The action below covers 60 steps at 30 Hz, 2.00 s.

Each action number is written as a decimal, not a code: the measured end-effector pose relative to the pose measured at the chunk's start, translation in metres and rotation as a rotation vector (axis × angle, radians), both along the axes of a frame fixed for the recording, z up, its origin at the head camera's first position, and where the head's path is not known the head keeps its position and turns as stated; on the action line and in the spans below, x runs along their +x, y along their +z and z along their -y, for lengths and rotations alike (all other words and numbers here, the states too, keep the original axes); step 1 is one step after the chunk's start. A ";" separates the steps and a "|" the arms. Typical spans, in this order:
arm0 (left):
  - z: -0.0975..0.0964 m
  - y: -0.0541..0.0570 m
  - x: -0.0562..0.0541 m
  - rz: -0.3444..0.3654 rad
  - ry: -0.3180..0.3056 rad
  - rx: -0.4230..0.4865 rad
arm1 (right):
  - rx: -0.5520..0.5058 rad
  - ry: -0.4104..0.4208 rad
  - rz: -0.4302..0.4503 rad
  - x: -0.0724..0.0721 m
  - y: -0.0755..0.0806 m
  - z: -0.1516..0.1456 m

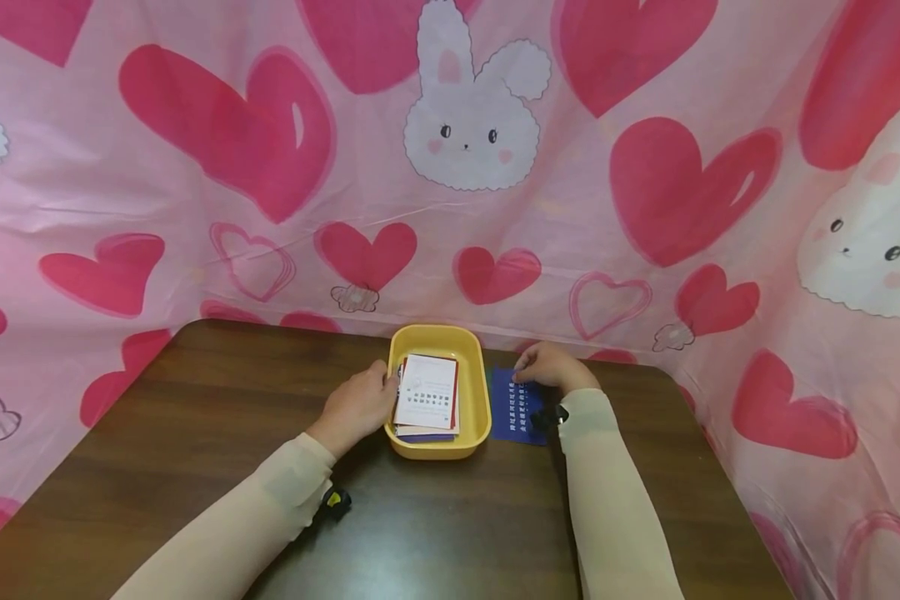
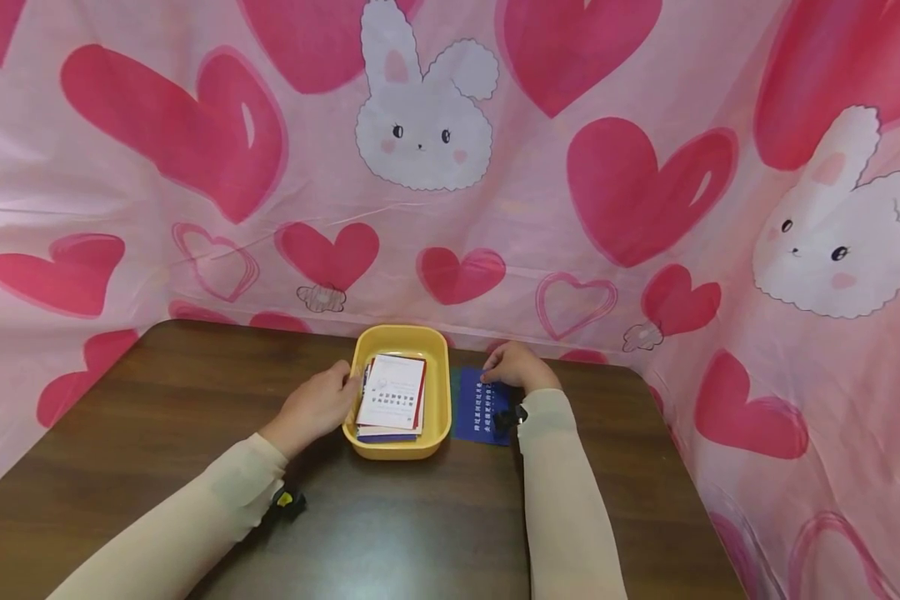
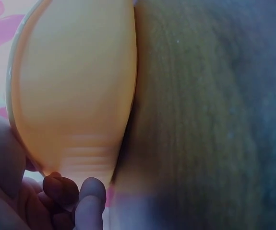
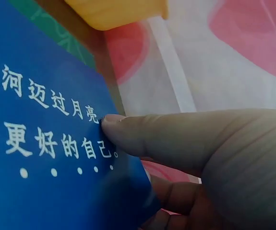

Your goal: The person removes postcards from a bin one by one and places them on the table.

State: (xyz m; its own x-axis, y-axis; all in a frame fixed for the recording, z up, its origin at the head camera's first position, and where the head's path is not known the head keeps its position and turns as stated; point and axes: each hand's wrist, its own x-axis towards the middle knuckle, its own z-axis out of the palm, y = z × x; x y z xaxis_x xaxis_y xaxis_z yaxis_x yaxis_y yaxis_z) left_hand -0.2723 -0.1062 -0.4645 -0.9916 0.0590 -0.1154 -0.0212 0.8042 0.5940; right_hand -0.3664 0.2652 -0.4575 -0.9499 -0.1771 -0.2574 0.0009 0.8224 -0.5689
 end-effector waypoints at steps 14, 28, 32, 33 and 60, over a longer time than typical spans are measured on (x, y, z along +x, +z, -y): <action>-0.002 0.000 0.003 -0.020 -0.007 -0.024 | 0.057 0.004 -0.118 -0.004 -0.008 0.013; -0.001 0.000 0.003 -0.040 -0.020 -0.031 | 0.014 0.009 -0.149 0.001 0.002 0.022; -0.001 -0.001 0.004 -0.035 -0.022 -0.030 | -0.032 0.023 -0.176 0.007 0.020 0.025; -0.001 -0.001 0.004 -0.036 -0.022 -0.031 | -0.037 0.029 -0.194 0.009 0.025 0.027; -0.002 -0.002 0.007 -0.068 -0.017 -0.040 | 0.130 0.291 -0.161 0.021 0.079 0.142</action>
State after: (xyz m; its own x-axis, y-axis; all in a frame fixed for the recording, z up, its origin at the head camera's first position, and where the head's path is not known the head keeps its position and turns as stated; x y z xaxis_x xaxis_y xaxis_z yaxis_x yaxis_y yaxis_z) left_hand -0.2656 -0.1045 -0.4663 -0.9961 0.0727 -0.0502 0.0321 0.8270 0.5613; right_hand -0.3454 0.1228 -0.3788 -0.8946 -0.4221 -0.1469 -0.3253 0.8404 -0.4334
